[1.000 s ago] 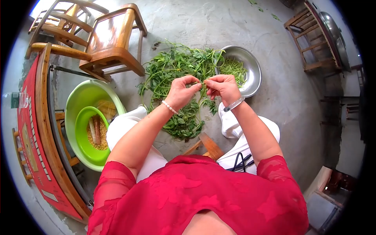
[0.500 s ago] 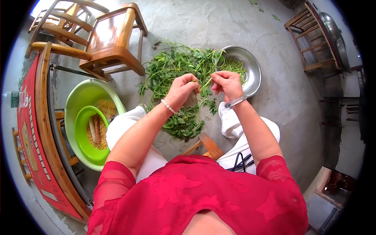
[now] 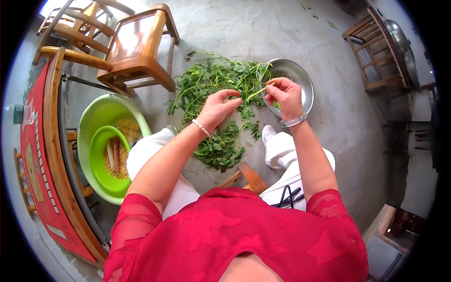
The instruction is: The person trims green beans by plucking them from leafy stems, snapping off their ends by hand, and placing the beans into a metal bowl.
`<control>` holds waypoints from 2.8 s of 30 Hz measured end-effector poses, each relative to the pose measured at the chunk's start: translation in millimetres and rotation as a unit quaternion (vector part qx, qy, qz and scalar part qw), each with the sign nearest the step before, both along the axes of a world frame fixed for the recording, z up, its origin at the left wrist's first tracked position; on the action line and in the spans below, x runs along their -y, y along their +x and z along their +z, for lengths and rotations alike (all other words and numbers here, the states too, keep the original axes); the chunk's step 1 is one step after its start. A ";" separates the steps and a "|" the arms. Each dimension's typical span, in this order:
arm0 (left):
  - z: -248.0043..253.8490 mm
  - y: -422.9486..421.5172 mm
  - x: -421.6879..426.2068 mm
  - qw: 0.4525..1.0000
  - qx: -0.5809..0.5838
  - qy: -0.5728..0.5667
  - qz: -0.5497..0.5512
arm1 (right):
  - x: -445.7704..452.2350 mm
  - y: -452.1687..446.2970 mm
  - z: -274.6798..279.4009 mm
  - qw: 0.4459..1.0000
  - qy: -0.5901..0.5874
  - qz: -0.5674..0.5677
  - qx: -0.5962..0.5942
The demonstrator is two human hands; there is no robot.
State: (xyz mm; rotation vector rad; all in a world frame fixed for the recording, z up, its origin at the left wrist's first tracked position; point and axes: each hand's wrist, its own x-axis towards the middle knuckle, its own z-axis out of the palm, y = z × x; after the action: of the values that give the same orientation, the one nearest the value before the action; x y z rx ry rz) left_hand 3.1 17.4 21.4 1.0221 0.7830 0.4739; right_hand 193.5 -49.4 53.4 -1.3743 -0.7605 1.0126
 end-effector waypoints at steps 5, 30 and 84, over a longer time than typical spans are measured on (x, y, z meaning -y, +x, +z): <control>0.8 -2.3 -0.1 0.998 -0.011 -0.018 -0.061 | 4.3 -14.9 -8.3 0.998 0.008 0.055 -0.021; -9.9 0.1 3.4 0.978 -0.121 0.127 -0.109 | 6.2 -21.2 -22.6 0.989 -0.070 0.024 -0.129; -11.6 -3.2 1.2 0.959 -0.147 0.234 -0.057 | 3.6 -4.7 -10.7 0.994 -0.068 -0.010 -0.084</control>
State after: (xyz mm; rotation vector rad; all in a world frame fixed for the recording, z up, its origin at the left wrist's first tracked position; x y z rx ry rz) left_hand -0.1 16.2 9.8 1.5973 0.8899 0.4203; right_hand 188.7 -53.0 42.7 -1.3897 -0.5597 1.1660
